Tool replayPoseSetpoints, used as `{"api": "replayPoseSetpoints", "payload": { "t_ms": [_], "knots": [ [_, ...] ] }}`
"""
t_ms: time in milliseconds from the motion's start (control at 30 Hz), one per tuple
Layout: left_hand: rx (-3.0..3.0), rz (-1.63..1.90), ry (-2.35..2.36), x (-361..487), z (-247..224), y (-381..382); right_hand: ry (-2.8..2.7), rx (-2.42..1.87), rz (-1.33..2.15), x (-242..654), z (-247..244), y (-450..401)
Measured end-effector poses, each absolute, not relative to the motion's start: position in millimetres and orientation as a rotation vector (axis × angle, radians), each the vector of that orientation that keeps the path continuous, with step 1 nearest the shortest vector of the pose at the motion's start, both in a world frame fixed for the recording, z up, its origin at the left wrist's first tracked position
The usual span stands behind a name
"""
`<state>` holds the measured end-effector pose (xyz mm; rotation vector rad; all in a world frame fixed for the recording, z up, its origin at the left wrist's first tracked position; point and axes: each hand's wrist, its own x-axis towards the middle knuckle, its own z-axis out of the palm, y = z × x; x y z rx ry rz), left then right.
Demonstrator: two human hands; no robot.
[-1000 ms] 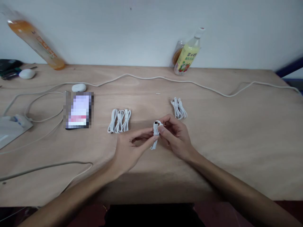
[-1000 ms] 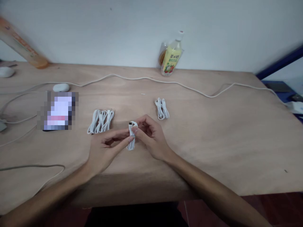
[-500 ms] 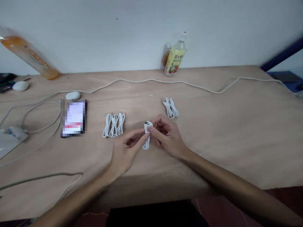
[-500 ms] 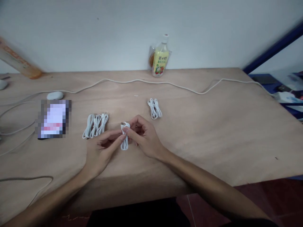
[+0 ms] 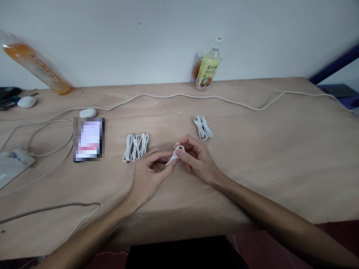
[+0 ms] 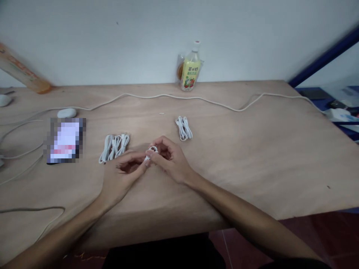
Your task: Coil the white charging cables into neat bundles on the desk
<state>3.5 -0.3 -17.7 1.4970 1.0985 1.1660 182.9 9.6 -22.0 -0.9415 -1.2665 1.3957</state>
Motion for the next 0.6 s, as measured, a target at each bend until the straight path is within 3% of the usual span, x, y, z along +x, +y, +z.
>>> {"api": "replayPoseSetpoints", "payload": {
  "t_ms": [600],
  "knots": [
    [1.420,1.179,1.065,5.1,-12.0,-6.8,-1.189,-0.894,1.283,181.5,-25.1,5.7]
  ]
}}
